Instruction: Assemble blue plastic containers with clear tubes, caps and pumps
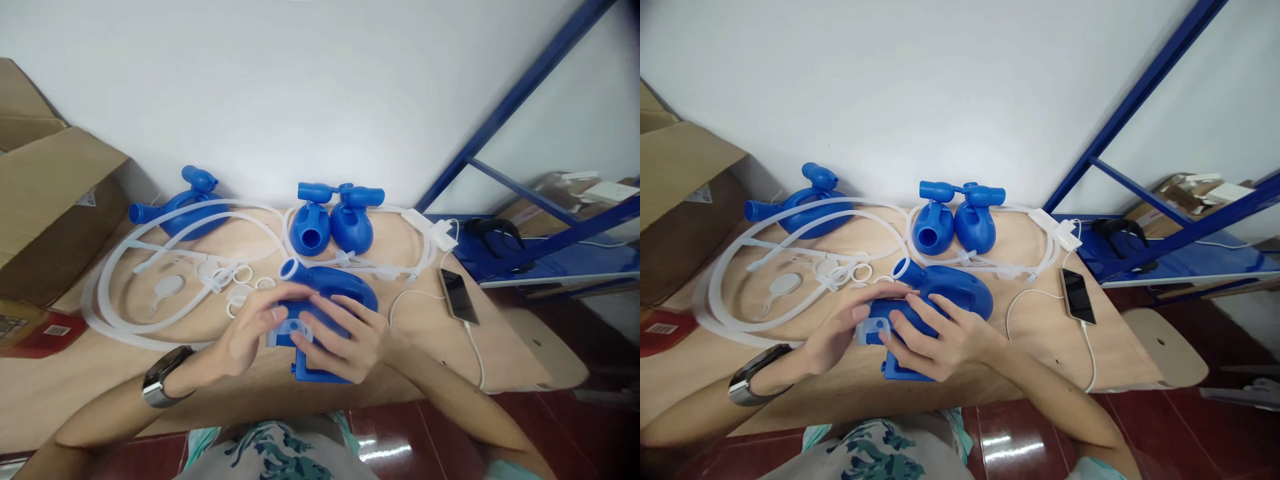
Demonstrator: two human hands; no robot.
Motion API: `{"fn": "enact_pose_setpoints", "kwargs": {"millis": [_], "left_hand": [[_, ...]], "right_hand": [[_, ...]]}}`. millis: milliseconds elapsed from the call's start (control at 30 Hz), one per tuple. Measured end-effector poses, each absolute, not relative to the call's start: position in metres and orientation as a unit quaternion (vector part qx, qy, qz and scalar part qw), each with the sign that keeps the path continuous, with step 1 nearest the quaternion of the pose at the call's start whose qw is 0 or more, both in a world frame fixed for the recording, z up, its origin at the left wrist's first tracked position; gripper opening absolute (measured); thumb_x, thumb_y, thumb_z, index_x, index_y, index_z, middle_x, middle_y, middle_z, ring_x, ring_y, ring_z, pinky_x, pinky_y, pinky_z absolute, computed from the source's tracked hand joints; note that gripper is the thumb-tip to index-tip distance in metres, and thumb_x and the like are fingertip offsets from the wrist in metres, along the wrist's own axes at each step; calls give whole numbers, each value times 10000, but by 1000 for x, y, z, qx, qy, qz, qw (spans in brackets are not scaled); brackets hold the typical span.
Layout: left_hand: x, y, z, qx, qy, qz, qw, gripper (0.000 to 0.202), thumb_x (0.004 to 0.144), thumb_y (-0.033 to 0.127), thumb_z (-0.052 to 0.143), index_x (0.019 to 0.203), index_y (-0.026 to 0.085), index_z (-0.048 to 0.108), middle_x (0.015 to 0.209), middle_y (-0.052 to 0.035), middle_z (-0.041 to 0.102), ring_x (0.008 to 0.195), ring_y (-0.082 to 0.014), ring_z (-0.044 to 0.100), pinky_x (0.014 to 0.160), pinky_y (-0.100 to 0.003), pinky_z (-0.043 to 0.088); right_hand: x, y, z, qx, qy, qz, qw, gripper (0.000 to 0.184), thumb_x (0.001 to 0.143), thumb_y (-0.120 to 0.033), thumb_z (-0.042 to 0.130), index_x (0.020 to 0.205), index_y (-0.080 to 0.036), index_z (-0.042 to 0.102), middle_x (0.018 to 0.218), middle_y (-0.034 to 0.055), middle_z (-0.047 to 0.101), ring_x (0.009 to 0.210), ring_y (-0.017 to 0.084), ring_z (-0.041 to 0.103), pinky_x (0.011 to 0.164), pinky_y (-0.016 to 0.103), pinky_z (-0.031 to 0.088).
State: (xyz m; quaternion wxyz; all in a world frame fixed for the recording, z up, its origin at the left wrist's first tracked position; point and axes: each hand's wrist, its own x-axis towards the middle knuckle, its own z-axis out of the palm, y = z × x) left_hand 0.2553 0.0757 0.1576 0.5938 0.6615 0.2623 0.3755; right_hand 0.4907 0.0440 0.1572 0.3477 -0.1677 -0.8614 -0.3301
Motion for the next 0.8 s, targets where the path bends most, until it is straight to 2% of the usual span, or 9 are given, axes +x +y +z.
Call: {"fn": "enact_pose_setpoints", "kwargs": {"millis": [133,233,367,467,633,733,800], "left_hand": [[269,81,168,514,308,355,718,547,1048,591,401,1123,188,764,1239,-128,776,1221,-373,691,1160,-584,454],[277,76,169,510,306,429,680,437,1048,511,445,1092,191,740,1318,-117,739,1347,-361,615,1240,-567,365],[274,62,169,574,213,518,597,447,1030,558,474,1232,220,688,1518,-108,623,1585,-356,343,1331,-550,175],[269,51,169,634,158,502,567,560,1030,646,435,1398,258,602,1578,-110,572,1624,-366,262,1323,-599,164],[269,42,160,697,144,523,469,615,1033,710,374,1499,339,529,1571,-114,584,1605,-396,314,1274,-691,238],[270,43,154,728,151,551,379,663,966,799,466,1512,426,516,1547,-75,618,1562,-403,403,1259,-708,281],[269,46,151,742,137,551,357,673,945,807,508,1517,453,531,1530,-58,637,1541,-402,440,1259,-705,290]], "right_hand": [[490,46,169,-113,-874,-369,294,226,968,-453,730,1127,-312,808,1190,-13,782,1040,225,757,808,356,617],[488,49,174,-85,-870,-397,279,240,1000,-467,678,1128,-307,804,1206,-7,775,1034,205,746,808,337,605],[484,50,171,-65,-852,-413,317,225,993,-468,681,1125,-335,805,1213,-25,766,1042,191,743,800,317,606],[483,49,166,-55,-834,-417,357,203,965,-479,706,1101,-367,807,1179,-60,767,1029,175,750,773,298,624],[481,44,160,-65,-832,-399,380,90,937,-467,726,958,-451,812,1118,-131,779,1027,151,763,743,250,665],[478,39,156,-128,-830,-343,420,63,902,-377,770,877,-404,821,1091,-89,799,1070,208,768,773,317,688],[477,37,154,-174,-826,-297,447,55,882,-314,786,875,-356,820,1103,-46,809,1112,248,761,809,362,692]]}}
